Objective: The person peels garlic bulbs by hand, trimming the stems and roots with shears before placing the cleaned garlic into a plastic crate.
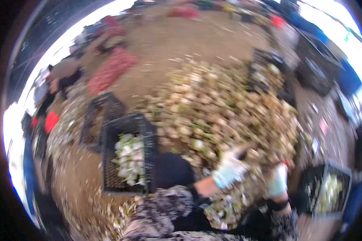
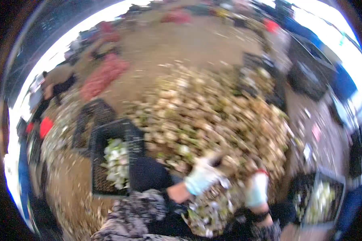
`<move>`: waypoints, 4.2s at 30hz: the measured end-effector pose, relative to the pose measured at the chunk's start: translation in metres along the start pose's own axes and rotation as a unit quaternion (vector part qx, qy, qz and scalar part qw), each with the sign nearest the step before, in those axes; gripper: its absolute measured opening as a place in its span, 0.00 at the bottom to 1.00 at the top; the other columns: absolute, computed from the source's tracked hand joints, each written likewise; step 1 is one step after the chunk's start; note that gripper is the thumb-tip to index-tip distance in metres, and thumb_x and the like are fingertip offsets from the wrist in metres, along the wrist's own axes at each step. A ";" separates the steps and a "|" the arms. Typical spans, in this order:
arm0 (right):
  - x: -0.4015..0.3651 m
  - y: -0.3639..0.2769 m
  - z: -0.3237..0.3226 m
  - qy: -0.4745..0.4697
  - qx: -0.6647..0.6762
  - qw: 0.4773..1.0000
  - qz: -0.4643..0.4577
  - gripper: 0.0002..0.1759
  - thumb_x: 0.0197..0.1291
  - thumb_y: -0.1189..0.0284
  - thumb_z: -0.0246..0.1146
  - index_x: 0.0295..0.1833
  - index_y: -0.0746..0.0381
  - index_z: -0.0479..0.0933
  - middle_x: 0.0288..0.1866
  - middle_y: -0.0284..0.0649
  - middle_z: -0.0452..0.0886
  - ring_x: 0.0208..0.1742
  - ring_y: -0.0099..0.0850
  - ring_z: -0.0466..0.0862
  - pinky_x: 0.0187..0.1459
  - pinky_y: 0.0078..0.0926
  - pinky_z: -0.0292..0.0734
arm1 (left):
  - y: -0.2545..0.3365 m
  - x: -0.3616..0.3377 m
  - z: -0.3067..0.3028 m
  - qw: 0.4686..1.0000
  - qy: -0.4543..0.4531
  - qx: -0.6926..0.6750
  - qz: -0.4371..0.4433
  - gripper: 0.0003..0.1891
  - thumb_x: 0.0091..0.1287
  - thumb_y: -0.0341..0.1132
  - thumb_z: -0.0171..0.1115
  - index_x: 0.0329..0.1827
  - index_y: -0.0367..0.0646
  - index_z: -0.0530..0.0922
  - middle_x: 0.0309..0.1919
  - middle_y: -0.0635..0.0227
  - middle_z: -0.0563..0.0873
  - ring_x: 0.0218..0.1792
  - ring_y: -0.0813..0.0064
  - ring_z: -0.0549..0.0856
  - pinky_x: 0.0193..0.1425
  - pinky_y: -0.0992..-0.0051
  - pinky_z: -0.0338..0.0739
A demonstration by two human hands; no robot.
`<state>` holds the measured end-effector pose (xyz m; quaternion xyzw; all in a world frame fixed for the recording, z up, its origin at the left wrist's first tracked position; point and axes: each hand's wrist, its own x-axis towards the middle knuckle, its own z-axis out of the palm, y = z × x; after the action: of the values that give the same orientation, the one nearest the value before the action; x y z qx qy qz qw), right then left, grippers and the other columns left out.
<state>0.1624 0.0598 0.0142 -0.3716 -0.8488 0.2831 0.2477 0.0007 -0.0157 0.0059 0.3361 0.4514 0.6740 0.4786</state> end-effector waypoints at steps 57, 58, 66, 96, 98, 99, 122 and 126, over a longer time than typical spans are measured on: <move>0.009 -0.003 0.002 0.039 0.350 0.933 -0.076 0.13 0.45 0.75 0.69 0.36 0.62 0.73 0.37 0.35 0.77 0.39 0.22 0.76 0.38 0.24 0.73 | 0.018 -0.002 0.019 0.989 -0.015 -0.082 -0.125 0.22 0.64 0.39 0.53 0.56 0.33 0.69 0.41 0.65 0.80 0.39 0.77 0.79 0.40 0.79 0.76; 0.006 -0.003 0.000 -0.013 0.500 0.865 0.037 0.13 0.47 0.73 0.69 0.36 0.62 0.73 0.36 0.35 0.77 0.38 0.22 0.76 0.37 0.23 0.73 | 0.021 -0.003 0.018 0.971 -0.028 -0.152 -0.182 0.22 0.64 0.42 0.52 0.54 0.34 0.71 0.39 0.65 0.81 0.36 0.76 0.81 0.39 0.79 0.76; 0.003 0.001 -0.001 0.012 0.553 0.812 0.184 0.13 0.53 0.73 0.65 0.43 0.65 0.75 0.36 0.33 0.79 0.37 0.20 0.77 0.40 0.18 0.73 | -0.007 -0.002 0.016 0.998 0.035 -0.004 -0.045 0.27 0.68 0.42 0.52 0.64 0.33 0.60 0.51 0.58 0.77 0.47 0.70 0.80 0.48 0.70 0.78; 0.001 0.024 -0.014 -0.152 0.355 0.897 0.214 0.22 0.56 0.60 0.61 0.44 0.71 0.76 0.32 0.40 0.81 0.34 0.20 0.76 0.36 0.21 0.73 | -0.002 -0.001 0.015 0.970 -0.049 0.140 -0.192 0.31 0.41 0.17 0.69 0.54 0.31 0.73 0.48 0.61 0.80 0.46 0.75 0.79 0.53 0.76 0.74; -0.001 0.018 -0.013 -0.113 0.372 0.902 0.185 0.23 0.56 0.61 0.62 0.47 0.71 0.76 0.31 0.40 0.81 0.32 0.20 0.76 0.36 0.22 0.73 | -0.003 0.000 0.014 0.976 -0.012 0.128 -0.174 0.30 0.43 0.17 0.68 0.54 0.31 0.73 0.46 0.61 0.80 0.45 0.75 0.79 0.52 0.76 0.74; -0.001 0.013 -0.016 -0.132 0.395 0.879 0.235 0.21 0.55 0.62 0.62 0.45 0.71 0.76 0.31 0.40 0.81 0.33 0.20 0.76 0.36 0.22 0.73 | -0.002 0.000 0.016 0.978 -0.012 0.134 -0.157 0.29 0.45 0.18 0.67 0.55 0.31 0.72 0.45 0.62 0.81 0.44 0.76 0.79 0.51 0.77 0.75; -0.003 0.029 -0.011 -0.043 0.514 0.815 0.266 0.11 0.55 0.75 0.62 0.42 0.67 0.72 0.35 0.36 0.79 0.34 0.21 0.78 0.36 0.18 0.74 | 0.001 -0.001 0.006 0.968 -0.080 -0.078 -0.226 0.28 0.54 0.20 0.60 0.61 0.31 0.66 0.48 0.60 0.79 0.46 0.73 0.80 0.55 0.76 0.71; -0.006 0.005 -0.005 -0.101 0.596 0.744 0.285 0.23 0.58 0.63 0.61 0.52 0.68 0.68 0.35 0.38 0.78 0.34 0.19 0.77 0.33 0.16 0.73 | -0.013 -0.002 0.001 0.957 -0.129 -0.147 -0.215 0.28 0.59 0.24 0.57 0.64 0.32 0.62 0.55 0.61 0.74 0.53 0.75 0.75 0.59 0.75 0.67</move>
<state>0.1713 0.0595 0.0137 -0.3415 -0.3816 0.8250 0.2391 0.0068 -0.0156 -0.0056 0.2407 0.3433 0.5648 0.7108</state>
